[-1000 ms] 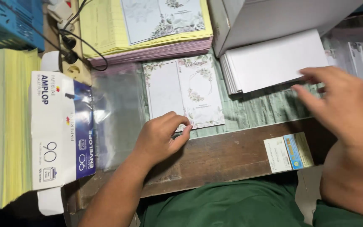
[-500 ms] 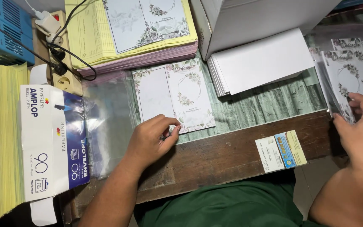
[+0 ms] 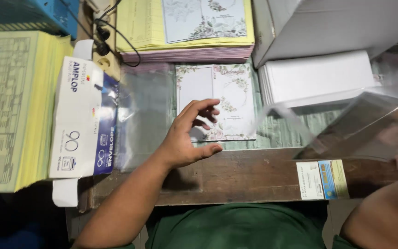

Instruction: Folding and stacking printed invitation cards on a workbench

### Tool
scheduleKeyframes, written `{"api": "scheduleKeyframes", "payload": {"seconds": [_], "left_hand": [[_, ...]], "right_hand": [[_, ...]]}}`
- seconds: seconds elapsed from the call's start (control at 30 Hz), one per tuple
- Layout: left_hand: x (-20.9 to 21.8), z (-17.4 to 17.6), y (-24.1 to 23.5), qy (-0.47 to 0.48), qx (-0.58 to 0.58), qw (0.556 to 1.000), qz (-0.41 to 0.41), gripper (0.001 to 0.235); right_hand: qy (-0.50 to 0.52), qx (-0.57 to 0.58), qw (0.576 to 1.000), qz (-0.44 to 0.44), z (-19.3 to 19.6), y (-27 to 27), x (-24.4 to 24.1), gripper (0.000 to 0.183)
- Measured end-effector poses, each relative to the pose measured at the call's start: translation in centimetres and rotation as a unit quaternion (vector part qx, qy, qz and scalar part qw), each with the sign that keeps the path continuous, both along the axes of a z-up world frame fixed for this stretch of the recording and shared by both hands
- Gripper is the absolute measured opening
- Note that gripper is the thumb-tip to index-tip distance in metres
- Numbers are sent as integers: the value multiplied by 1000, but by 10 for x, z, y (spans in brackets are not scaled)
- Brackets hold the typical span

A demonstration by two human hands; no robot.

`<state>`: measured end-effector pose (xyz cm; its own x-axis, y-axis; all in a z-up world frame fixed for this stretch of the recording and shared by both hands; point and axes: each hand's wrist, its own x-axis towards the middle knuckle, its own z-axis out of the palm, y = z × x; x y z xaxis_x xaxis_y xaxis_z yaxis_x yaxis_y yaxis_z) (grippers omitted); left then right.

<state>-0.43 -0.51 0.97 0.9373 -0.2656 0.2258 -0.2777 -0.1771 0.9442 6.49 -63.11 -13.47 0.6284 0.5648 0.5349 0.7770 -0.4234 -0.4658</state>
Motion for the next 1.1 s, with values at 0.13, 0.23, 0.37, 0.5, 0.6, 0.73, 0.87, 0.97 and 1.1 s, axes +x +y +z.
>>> {"api": "scheduleKeyframes", "payload": {"seconds": [0.13, 0.23, 0.37, 0.5, 0.6, 0.73, 0.87, 0.97, 1.1], "left_hand": [[1, 7, 9, 81, -103, 989, -65, 119], [5, 0, 8, 138, -188, 970, -70, 126], [20, -4, 7, 241, -218, 938, 123, 64], [24, -11, 8, 264, -233, 923, 156, 42], [21, -13, 4, 245, -256, 927, 126, 43], [18, -16, 6, 219, -234, 938, 134, 43], [18, -11, 9, 233, -252, 930, 131, 26], [19, -14, 10, 212, -238, 939, 132, 18], [19, -10, 8, 228, -237, 933, 146, 18]], "right_hand": [[153, 83, 960, -218, 172, 247, -4, 67], [208, 48, 955, -207, 178, 286, 13, 61], [326, 233, 907, -131, 140, 287, 38, 65], [367, 277, 880, -115, 123, 286, 38, 66], [350, 258, 893, -115, 123, 281, 36, 63], [361, 268, 885, -120, 118, 280, 37, 67], [421, 317, 845, -90, 115, 281, 38, 67], [437, 325, 835, -78, 111, 281, 42, 65], [447, 336, 827, -53, 108, 281, 43, 65]]}}
